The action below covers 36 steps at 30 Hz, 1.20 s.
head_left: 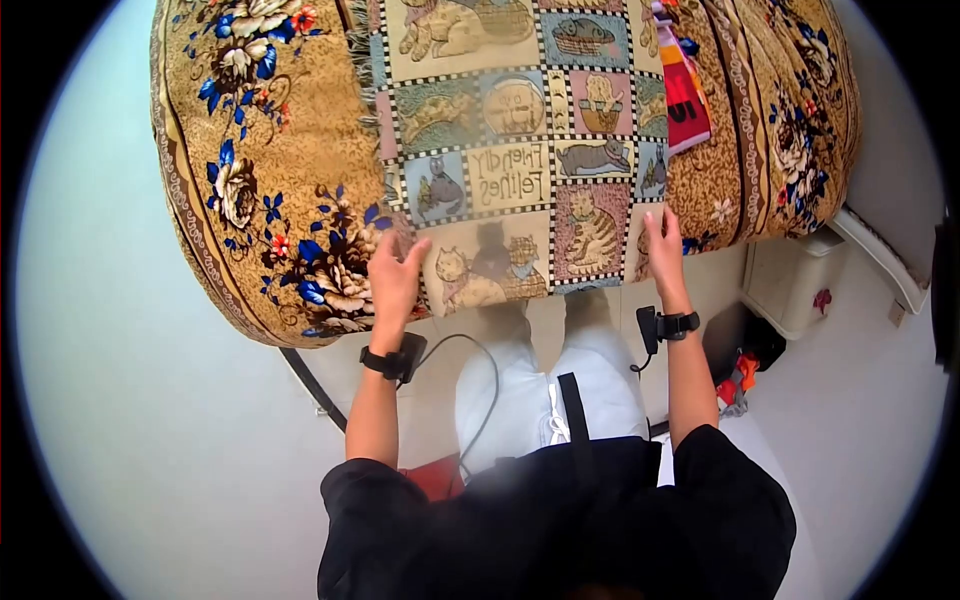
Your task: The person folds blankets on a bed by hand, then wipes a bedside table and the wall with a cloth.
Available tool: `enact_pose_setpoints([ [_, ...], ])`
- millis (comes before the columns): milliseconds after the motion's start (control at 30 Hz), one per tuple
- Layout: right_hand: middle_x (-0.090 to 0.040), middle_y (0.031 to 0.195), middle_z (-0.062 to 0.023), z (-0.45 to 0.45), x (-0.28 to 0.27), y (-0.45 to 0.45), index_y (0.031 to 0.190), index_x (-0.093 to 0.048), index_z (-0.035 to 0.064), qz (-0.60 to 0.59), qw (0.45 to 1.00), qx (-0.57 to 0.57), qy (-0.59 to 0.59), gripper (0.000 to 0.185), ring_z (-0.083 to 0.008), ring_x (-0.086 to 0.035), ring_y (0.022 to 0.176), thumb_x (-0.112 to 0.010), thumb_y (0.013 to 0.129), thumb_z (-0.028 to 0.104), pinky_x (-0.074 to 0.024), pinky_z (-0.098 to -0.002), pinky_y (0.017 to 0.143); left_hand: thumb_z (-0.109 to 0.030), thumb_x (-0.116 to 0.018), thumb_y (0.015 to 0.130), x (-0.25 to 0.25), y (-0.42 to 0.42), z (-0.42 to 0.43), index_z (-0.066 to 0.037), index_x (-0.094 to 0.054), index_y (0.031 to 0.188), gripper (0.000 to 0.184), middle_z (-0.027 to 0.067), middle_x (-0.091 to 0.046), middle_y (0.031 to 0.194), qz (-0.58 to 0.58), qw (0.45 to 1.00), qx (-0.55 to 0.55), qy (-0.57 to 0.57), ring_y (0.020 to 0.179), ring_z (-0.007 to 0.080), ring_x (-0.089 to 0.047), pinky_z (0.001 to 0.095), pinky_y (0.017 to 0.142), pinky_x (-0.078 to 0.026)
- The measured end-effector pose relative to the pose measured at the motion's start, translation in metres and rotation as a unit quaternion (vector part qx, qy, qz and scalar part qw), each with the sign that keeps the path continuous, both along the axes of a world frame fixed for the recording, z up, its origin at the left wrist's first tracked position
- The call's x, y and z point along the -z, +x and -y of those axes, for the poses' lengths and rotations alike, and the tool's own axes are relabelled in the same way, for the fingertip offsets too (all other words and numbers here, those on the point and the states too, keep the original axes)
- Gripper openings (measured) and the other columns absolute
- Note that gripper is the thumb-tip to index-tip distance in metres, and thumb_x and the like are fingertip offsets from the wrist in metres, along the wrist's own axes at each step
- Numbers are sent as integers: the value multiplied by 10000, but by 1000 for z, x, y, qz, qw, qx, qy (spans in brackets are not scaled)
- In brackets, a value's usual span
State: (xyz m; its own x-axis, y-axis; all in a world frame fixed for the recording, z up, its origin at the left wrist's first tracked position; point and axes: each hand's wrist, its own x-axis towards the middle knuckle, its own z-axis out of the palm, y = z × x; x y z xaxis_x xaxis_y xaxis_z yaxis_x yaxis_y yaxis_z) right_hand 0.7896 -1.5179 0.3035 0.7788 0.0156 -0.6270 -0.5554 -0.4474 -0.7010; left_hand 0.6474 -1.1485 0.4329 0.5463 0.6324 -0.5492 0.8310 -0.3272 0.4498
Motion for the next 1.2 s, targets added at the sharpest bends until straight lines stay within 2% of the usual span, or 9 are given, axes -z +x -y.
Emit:
enact_pose_setpoints([
  [67, -623, 1150, -119, 1, -2, -6, 1286, -485, -15, -9, 1000, -7, 0, 534, -213, -596, 1007, -593, 925, 363, -451, -326, 880, -260, -710, 853, 13, -8, -4, 41, -598, 995, 352, 149, -658, 868, 0, 1000, -19, 15, 761, 201, -604, 340, 703, -484],
  [133, -642, 1092, -87, 4, -2, -5, 1236, -523, -9, -89, 995, 15, 48, 502, -159, -607, 936, -630, 910, 359, -468, -290, 832, -284, -696, 884, 36, -21, 1, 24, -585, 928, 330, 38, -602, 794, 39, 996, -80, 24, 709, 114, -537, 277, 643, -447],
  [267, -645, 1057, -59, 26, 35, -8, 1168, -563, 11, -178, 970, 42, 162, 443, -129, -605, 918, -663, 897, 348, -481, -282, 794, -454, -684, 852, 64, -50, 3, 54, -491, 1220, 657, 126, -598, 1055, 35, 995, -66, 61, 949, 196, -554, 331, 847, -452],
  [300, -644, 1058, -57, 31, 42, -8, 1172, -561, 12, -206, 961, 41, 180, 447, -130, -606, 920, -668, 893, 345, -483, -285, 794, -469, -676, 845, 44, -34, 10, 68, -429, 1290, 740, 148, -578, 1149, 31, 995, -95, -15, 1033, 223, -543, 347, 907, -430],
  [433, -637, 1064, -67, 39, 30, -2, 1188, -548, 3, -247, 944, -1, 220, 474, -144, -610, 941, -711, 857, 299, -491, -301, 841, -293, -746, 798, 38, -30, 12, 57, -495, 1229, 609, 119, -617, 1110, 16, 956, -152, -251, 956, 193, -607, 320, 844, -491],
  [567, -644, 1071, -79, 48, -5, 17, 1170, -556, -14, -249, 937, -56, 237, 428, -140, -621, 929, -715, 849, 219, -505, -291, 840, -215, -722, 815, 35, -23, -3, 42, -539, 1201, 499, 95, -642, 1068, -5, 908, -199, -369, 950, 179, -624, 322, 841, -515],
  [967, -658, 986, -51, 131, -158, 44, 1142, -566, -29, -248, 927, -143, 241, 325, -112, -625, 840, -663, 876, 131, -520, -269, 760, -222, -744, 799, -104, -54, 81, 32, -523, 1194, 519, 99, -647, 1073, 116, 928, -194, -296, 930, 166, -645, 313, 838, -530],
  [1067, -657, 1003, -41, 171, -105, -8, 1149, -570, -15, -287, 925, -117, 222, 328, -120, -624, 875, -664, 875, 139, -510, -277, 786, -186, -742, 818, -63, -100, 126, 28, -522, 1199, 489, 95, -645, 1072, 43, 887, -267, -374, 962, 167, -631, 321, 843, -529],
  [1200, -657, 1030, -63, 177, -26, -55, 1165, -554, -19, -307, 921, -132, 200, 354, -128, -621, 895, -670, 878, 152, -509, -287, 789, -135, -693, 863, 7, -124, 158, 17, -528, 1194, 401, 92, -643, 1071, 17, 877, -332, -346, 929, 179, -642, 327, 826, -538],
])
